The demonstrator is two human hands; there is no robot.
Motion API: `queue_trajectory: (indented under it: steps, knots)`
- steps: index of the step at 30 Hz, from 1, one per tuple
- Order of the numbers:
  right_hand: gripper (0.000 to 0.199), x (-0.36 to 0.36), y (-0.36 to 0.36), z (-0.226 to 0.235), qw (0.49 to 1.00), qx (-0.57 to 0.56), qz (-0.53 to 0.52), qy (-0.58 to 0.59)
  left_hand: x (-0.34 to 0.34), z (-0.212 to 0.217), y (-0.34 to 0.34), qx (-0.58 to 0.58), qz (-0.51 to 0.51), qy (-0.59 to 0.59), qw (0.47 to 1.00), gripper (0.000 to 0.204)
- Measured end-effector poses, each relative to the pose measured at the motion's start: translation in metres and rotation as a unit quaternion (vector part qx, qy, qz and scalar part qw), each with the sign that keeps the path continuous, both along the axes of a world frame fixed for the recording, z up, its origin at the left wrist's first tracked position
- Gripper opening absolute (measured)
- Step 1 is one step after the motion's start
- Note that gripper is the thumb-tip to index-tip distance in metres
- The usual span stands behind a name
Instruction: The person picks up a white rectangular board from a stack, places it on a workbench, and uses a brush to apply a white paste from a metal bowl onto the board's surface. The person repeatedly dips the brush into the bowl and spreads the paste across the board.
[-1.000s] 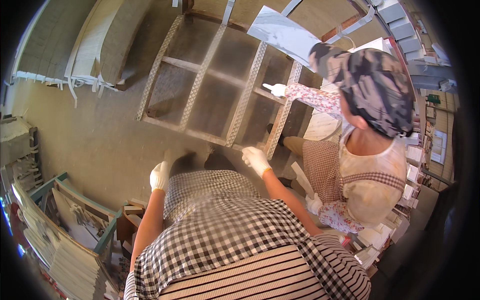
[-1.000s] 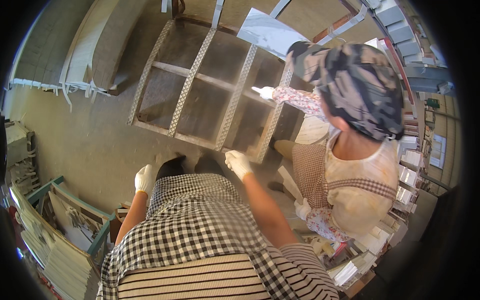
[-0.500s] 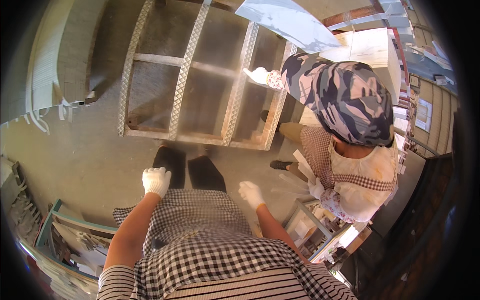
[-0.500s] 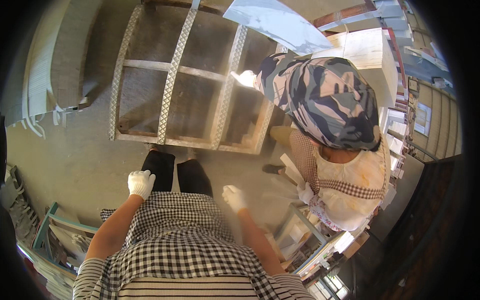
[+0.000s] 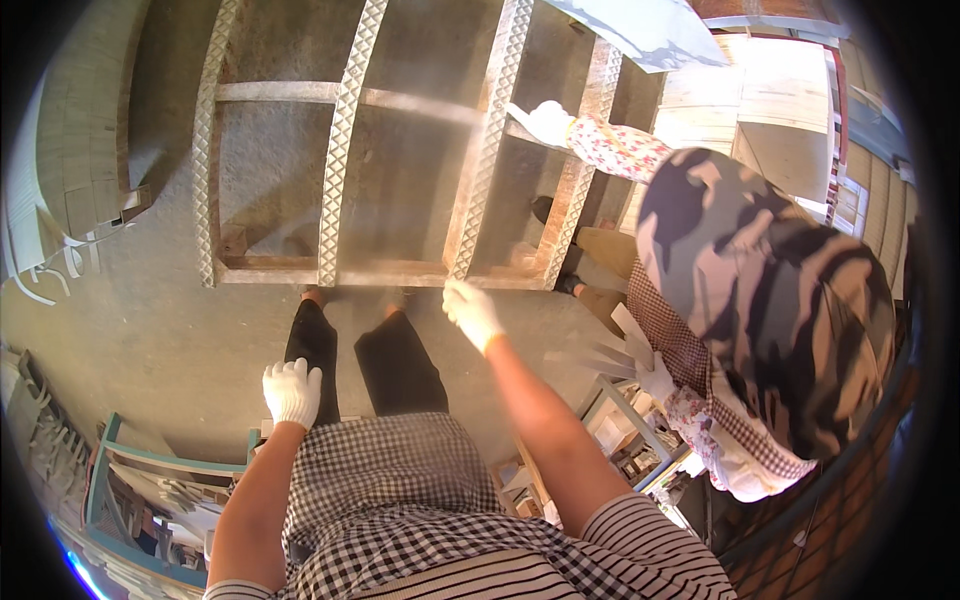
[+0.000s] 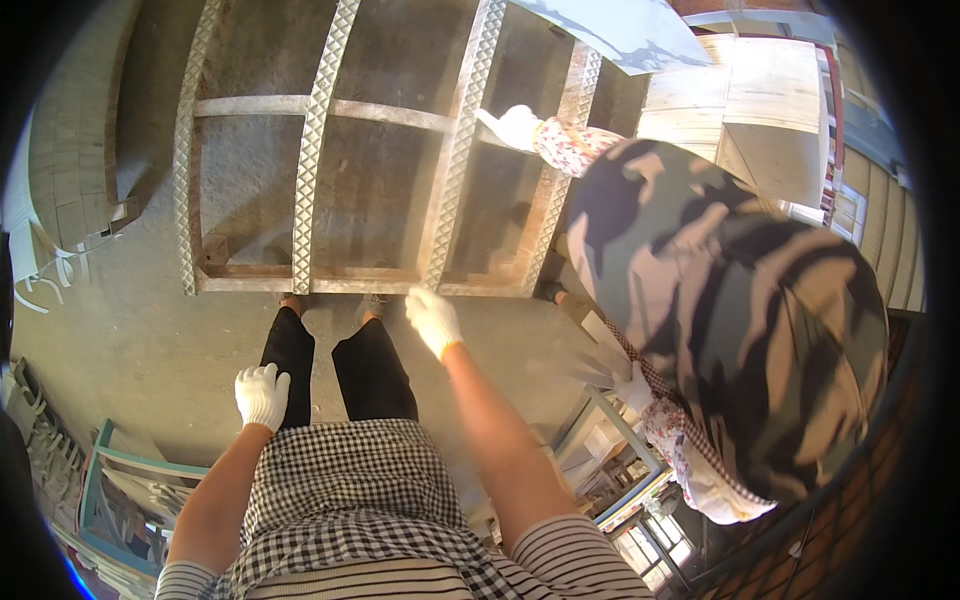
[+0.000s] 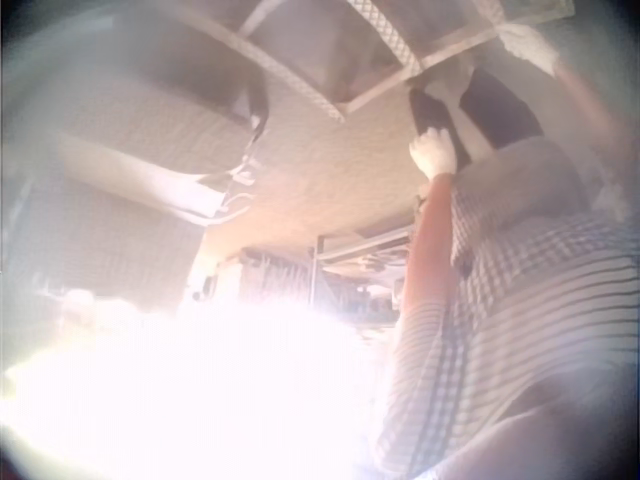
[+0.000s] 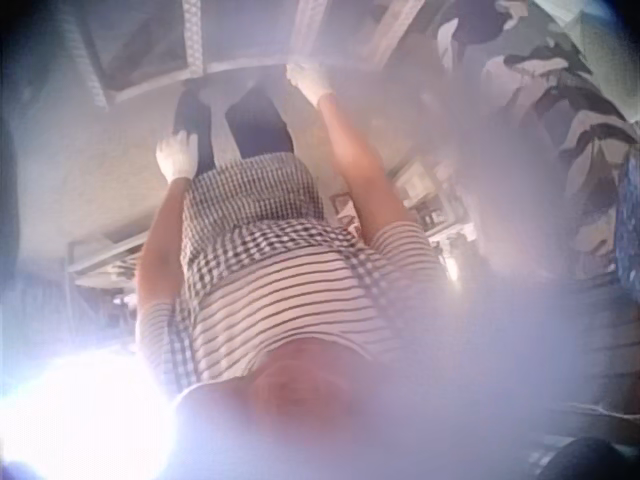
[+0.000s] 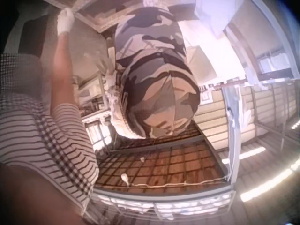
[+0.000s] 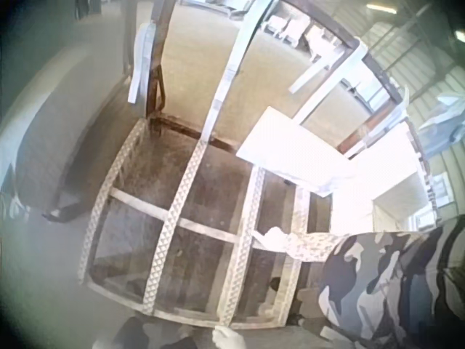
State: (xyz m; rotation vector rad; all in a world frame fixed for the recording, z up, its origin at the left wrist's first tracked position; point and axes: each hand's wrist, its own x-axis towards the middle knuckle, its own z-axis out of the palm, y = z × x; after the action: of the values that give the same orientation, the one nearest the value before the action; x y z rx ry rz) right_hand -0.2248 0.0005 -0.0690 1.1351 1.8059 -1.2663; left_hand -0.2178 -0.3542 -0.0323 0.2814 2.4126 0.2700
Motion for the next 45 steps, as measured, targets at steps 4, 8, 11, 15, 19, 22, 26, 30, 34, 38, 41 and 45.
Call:
queue_trajectory:
  steps: [4,8,11,15,19,22,26,30,34,38,41,45]
  knots:
    - [0.034,-0.042,0.020,-0.044,0.997,-0.020,-0.072,0.026,-0.005,0.002,0.012,-0.011,-0.009,-0.023,1.000,0.025]
    - [0.031,-0.046,-0.006,-0.061,0.989,-0.089,-0.098,0.063,-0.015,0.002,0.020,-0.021,-0.015,-0.035,0.999,0.026]
    - [0.029,-0.027,-0.046,-0.065,0.999,-0.051,0.005,0.007,-0.021,0.001,0.023,-0.029,-0.015,-0.065,0.997,0.026]
    - [0.037,0.012,-0.102,-0.043,0.949,0.135,0.277,0.071,-0.029,-0.002,0.024,-0.102,-0.059,-0.126,0.985,0.037]
    - [0.034,0.033,-0.134,-0.013,0.856,0.094,0.501,0.083,-0.037,-0.007,0.017,-0.063,-0.031,-0.108,0.992,0.034]
    - [0.034,0.042,-0.140,0.009,0.812,0.051,0.571,0.107,-0.036,-0.009,0.012,-0.034,-0.014,-0.081,0.996,0.034]
    - [0.031,0.048,-0.135,0.023,0.795,0.056,0.584,0.155,-0.030,-0.013,0.006,-0.015,0.008,-0.062,0.998,0.034]
    - [0.033,0.047,-0.134,0.022,0.786,0.066,0.598,0.143,-0.028,-0.017,0.001,-0.010,0.017,-0.058,0.998,0.034]
    - [0.033,0.046,-0.138,0.019,0.782,0.054,0.612,0.106,-0.027,-0.018,-0.001,-0.007,0.018,-0.063,0.998,0.034]
    - [0.031,0.045,-0.142,0.020,0.786,0.048,0.609,0.096,-0.027,-0.016,-0.002,-0.009,0.031,-0.059,0.998,0.034]
    - [0.030,0.042,-0.143,0.020,0.791,0.041,0.605,0.079,-0.029,-0.016,0.000,-0.007,0.022,-0.059,0.998,0.033]
    - [0.029,0.042,-0.142,0.019,0.796,0.029,0.600,0.076,-0.031,-0.015,0.001,-0.007,0.018,-0.059,0.998,0.033]
